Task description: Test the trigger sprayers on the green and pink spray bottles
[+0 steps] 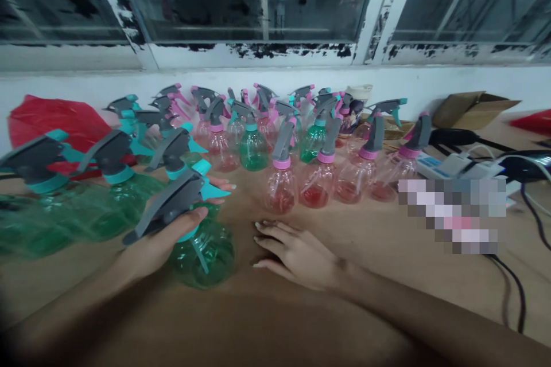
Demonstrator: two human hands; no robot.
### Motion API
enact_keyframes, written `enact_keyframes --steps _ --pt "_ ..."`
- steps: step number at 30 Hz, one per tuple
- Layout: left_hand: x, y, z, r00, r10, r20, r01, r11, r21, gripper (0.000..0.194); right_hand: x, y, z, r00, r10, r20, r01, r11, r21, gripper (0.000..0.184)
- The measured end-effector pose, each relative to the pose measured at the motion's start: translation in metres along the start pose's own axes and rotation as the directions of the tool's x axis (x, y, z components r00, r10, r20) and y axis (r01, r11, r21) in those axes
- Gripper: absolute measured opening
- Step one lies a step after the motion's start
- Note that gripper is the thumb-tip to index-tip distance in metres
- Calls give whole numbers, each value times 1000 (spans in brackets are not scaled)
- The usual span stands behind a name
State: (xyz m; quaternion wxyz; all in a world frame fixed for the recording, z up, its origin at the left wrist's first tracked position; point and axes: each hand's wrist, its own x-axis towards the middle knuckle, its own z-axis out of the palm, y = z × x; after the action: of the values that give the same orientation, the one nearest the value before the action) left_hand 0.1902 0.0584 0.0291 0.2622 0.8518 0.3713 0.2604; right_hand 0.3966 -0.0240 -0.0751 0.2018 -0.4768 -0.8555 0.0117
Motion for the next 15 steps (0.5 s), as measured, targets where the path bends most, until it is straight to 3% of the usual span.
enact_keyframes --steps 3,5,15 --pt "1 0 -2 997 37 63 -26 984 -179 31 9 -1 4 1000 -18 -23 19 1000 25 41" --pt "1 1 -2 996 53 74 -36 976 -214 34 12 -1 6 999 -9 -32 11 998 65 38" --pt "-1 1 -3 996 43 84 -26 980 -198 42 13 0 8 998 36 -42 -27 981 194 29"
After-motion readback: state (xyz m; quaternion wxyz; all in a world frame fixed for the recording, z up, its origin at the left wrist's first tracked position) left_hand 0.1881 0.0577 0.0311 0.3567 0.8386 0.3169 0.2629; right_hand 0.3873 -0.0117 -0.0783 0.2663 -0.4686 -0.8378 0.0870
